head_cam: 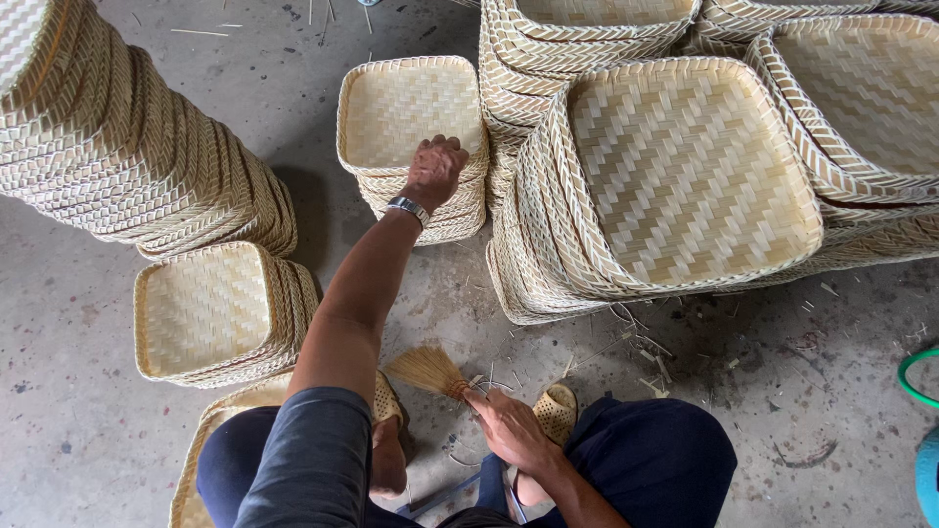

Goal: The person cleans woven square trays by brushing the interior and exterior surfaces with a small handheld broom.

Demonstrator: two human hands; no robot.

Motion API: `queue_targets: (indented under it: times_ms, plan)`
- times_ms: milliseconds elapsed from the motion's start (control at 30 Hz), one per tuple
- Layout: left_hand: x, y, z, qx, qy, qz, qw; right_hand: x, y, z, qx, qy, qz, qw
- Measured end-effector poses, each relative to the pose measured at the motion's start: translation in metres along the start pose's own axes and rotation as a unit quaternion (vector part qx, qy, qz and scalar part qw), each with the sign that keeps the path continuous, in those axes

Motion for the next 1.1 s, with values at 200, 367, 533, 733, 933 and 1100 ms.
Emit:
queue_targets:
  times_ms: [200, 367, 533, 733, 933, 1100]
  plan:
    - [0.008, -0.004, 0.013, -0.021, 0.002, -0.021, 1.000, -0.001, -0.001, -0.004, -0.025, -0.035, 0.004, 0.999]
    - [-0.039, -0.052, 0.020, 0.011, 0.017, 0.059, 0.998, 0.002, 0.001, -0.005, 0.013, -0.030, -0.038, 0.999]
    - [-0.084, -0.185, -0.010, 0.073, -0.028, -0.008, 0.997, 0.002, -0.001, -0.007, 0.018, 0.001, -0.030, 0.999]
    - [-0.106, -0.448, -0.096, -0.254, -0.099, 0.088, 0.958, 0.023, 0.004, 0.008, 0.017, -0.046, -0.069, 0.996]
    - [-0.062, -0.736, -0.020, -0.676, 0.248, -0.056, 0.692, 0.037, 0.000, 0.018, 0.037, -0.085, -0.093, 0.991]
    - [-0.014, -0.839, 0.028, -0.846, -0.032, 0.042, 0.531, 0.047, -0.006, 0.020, 0.047, -0.056, -0.078, 0.994]
Point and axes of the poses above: each hand's wrist, its own y-axis towards the middle knuckle, its own x-axis out of the palm, z = x × y, the point moved 10 cm from there along y, towards the middle knuckle, and after that the axes turned 3 degrees about -z, right-handed, at the moved point
